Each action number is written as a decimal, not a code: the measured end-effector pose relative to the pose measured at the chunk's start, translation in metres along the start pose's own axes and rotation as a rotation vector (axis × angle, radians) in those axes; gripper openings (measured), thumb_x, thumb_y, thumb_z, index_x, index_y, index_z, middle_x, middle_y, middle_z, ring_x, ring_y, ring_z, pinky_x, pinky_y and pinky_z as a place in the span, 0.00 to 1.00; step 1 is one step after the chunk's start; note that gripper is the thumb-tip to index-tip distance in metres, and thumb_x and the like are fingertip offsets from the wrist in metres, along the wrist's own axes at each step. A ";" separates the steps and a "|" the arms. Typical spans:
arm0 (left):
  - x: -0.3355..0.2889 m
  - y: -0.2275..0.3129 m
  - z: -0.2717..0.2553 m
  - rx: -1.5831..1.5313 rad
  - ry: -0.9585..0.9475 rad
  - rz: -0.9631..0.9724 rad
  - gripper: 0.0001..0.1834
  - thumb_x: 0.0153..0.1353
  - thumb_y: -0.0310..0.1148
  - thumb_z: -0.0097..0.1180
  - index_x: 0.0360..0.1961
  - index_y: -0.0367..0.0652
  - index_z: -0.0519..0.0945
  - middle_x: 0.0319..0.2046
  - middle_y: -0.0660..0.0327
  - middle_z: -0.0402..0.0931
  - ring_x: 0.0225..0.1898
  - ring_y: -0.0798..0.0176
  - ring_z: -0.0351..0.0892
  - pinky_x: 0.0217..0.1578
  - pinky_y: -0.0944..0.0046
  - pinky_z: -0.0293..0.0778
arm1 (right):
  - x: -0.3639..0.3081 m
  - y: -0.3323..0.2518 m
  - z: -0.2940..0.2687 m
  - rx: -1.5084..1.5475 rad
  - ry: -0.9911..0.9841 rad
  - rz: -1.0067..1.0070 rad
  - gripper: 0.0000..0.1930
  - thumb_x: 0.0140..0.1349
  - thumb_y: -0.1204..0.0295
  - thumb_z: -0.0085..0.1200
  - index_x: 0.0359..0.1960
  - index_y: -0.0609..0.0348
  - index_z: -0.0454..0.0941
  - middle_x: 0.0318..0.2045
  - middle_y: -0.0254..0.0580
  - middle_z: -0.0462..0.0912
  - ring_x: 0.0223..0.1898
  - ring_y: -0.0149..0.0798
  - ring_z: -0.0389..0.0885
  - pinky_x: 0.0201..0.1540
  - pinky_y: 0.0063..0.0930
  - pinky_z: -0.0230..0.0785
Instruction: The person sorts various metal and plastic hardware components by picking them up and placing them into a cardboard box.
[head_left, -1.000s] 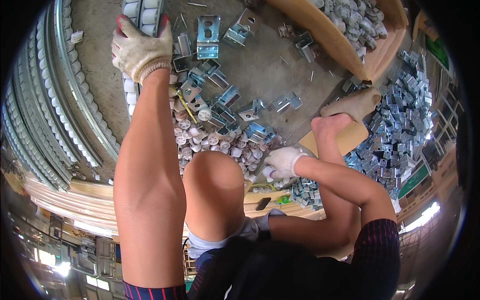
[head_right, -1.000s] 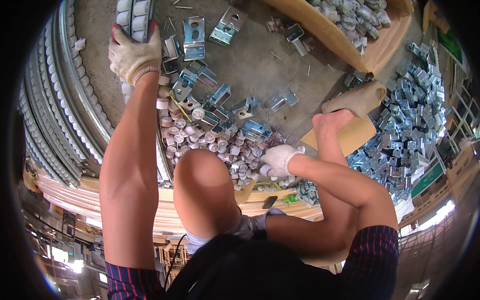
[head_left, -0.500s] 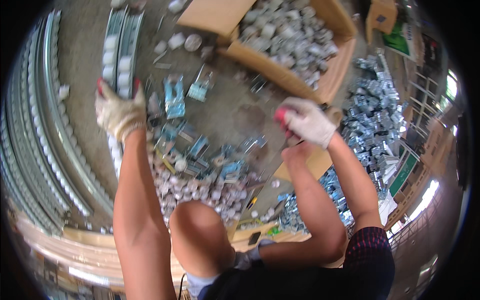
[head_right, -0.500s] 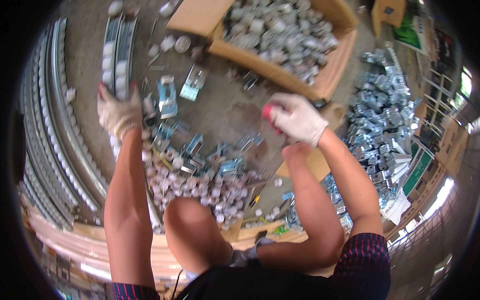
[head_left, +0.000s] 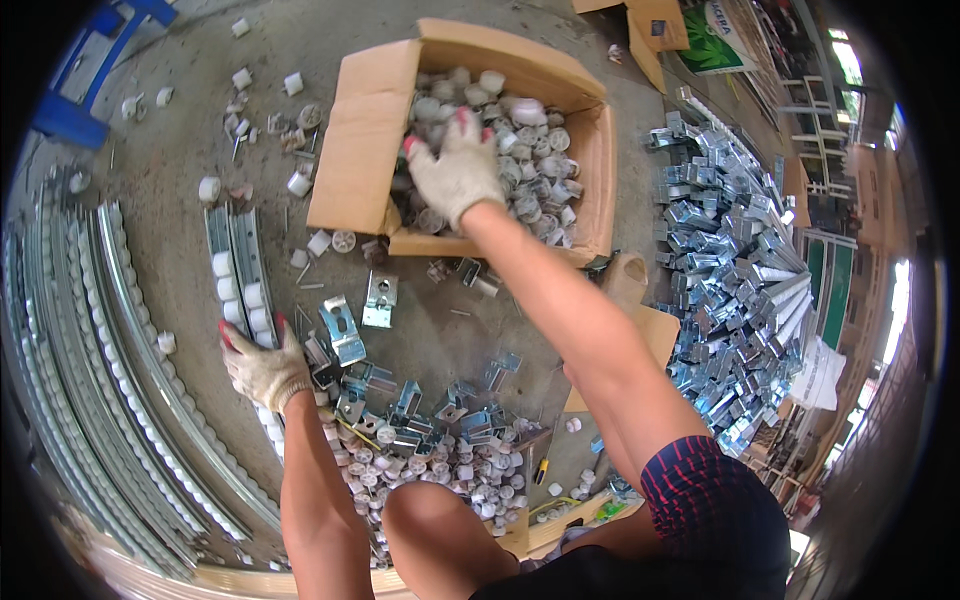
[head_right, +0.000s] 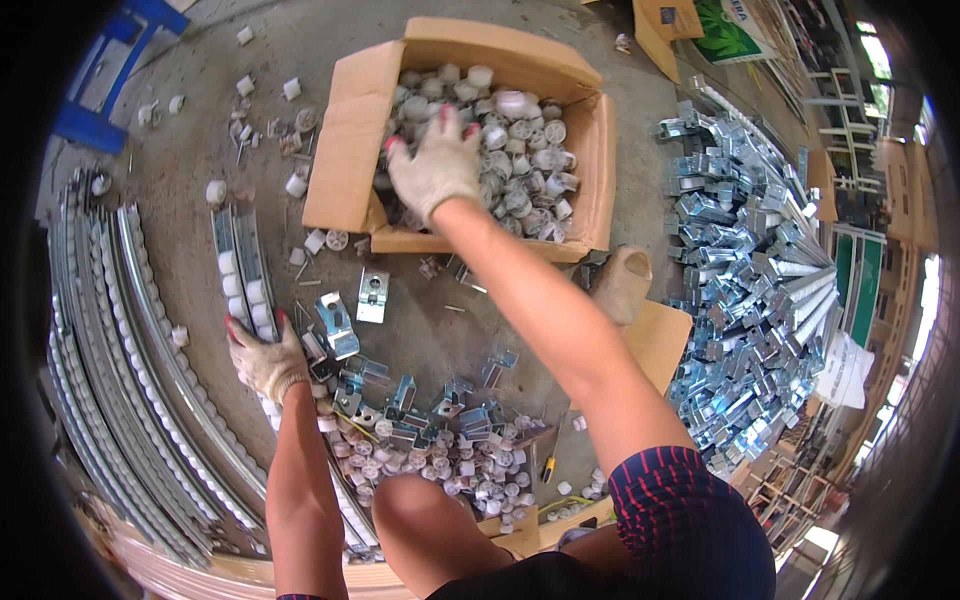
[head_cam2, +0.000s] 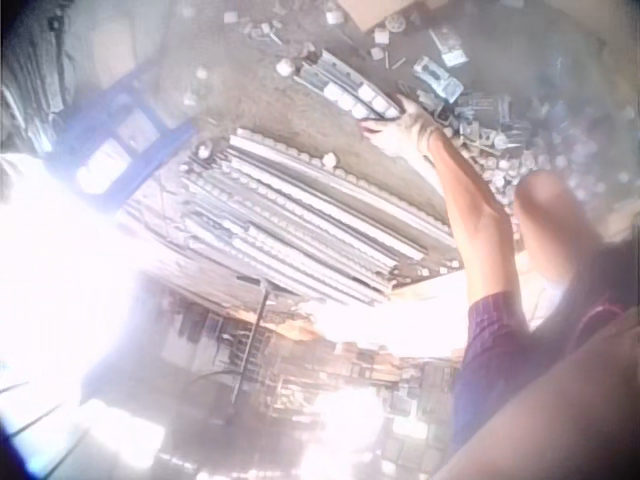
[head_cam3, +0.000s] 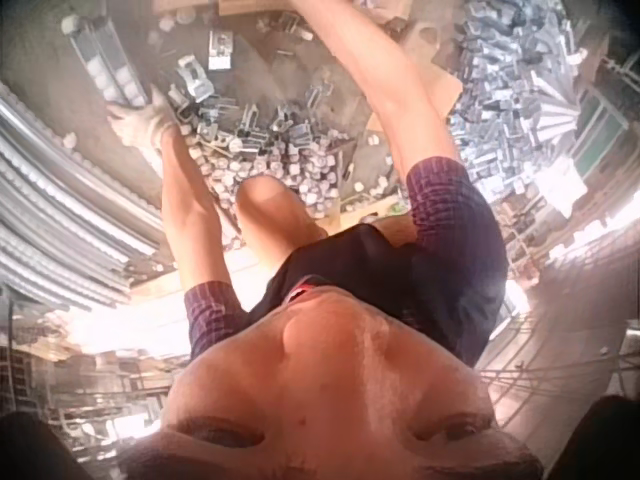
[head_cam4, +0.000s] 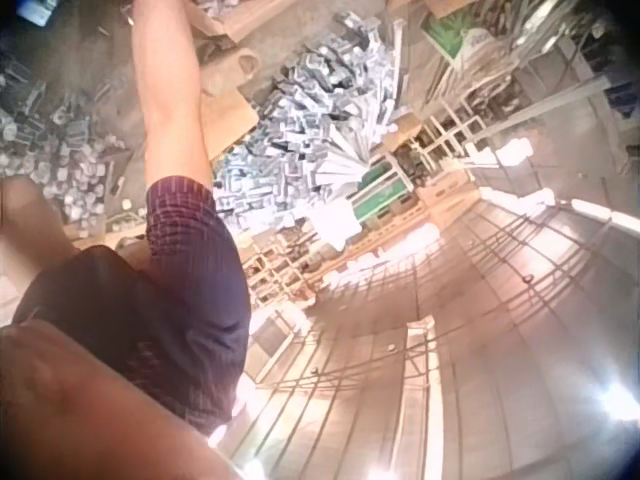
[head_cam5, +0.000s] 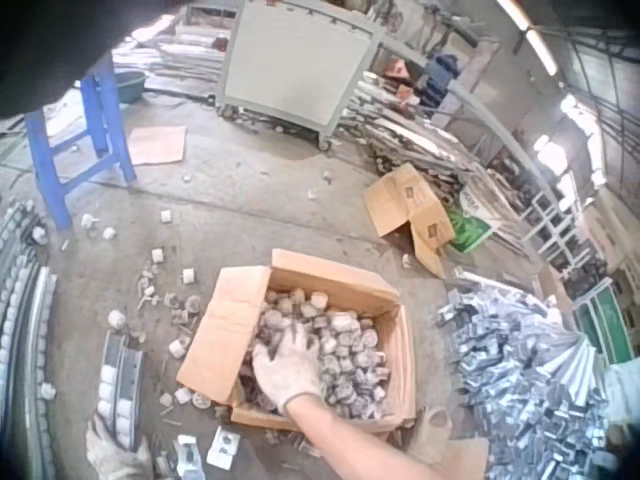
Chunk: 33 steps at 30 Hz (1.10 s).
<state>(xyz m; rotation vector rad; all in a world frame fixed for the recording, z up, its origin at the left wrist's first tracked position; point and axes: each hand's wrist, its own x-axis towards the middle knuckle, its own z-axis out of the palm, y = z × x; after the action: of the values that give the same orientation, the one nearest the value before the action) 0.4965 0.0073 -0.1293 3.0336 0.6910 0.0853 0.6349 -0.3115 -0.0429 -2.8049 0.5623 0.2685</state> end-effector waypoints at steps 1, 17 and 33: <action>0.000 0.002 0.000 -0.011 -0.004 -0.004 0.54 0.57 0.61 0.72 0.79 0.48 0.65 0.66 0.44 0.74 0.65 0.39 0.76 0.63 0.41 0.74 | -0.010 -0.004 -0.006 0.125 0.085 -0.008 0.37 0.76 0.49 0.45 0.79 0.58 0.65 0.82 0.58 0.59 0.81 0.56 0.60 0.83 0.48 0.50; 0.004 -0.004 0.000 -0.021 0.010 -0.012 0.52 0.56 0.60 0.74 0.76 0.44 0.69 0.68 0.43 0.73 0.67 0.39 0.75 0.65 0.41 0.73 | 0.114 0.194 -0.042 -0.172 -0.282 0.022 0.33 0.56 0.61 0.59 0.68 0.53 0.81 0.62 0.60 0.84 0.64 0.63 0.81 0.68 0.46 0.75; 0.003 -0.002 -0.001 -0.014 -0.026 -0.023 0.53 0.56 0.58 0.74 0.77 0.44 0.67 0.69 0.42 0.72 0.69 0.39 0.73 0.67 0.41 0.71 | 0.095 0.183 -0.049 0.016 -0.113 -0.026 0.28 0.68 0.62 0.56 0.69 0.56 0.77 0.53 0.58 0.89 0.55 0.56 0.88 0.61 0.45 0.78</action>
<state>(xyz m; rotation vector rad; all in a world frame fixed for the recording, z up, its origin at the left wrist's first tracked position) 0.4985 0.0102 -0.1285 3.0066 0.7204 0.0507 0.6537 -0.5219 -0.0596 -2.7587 0.4998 0.4128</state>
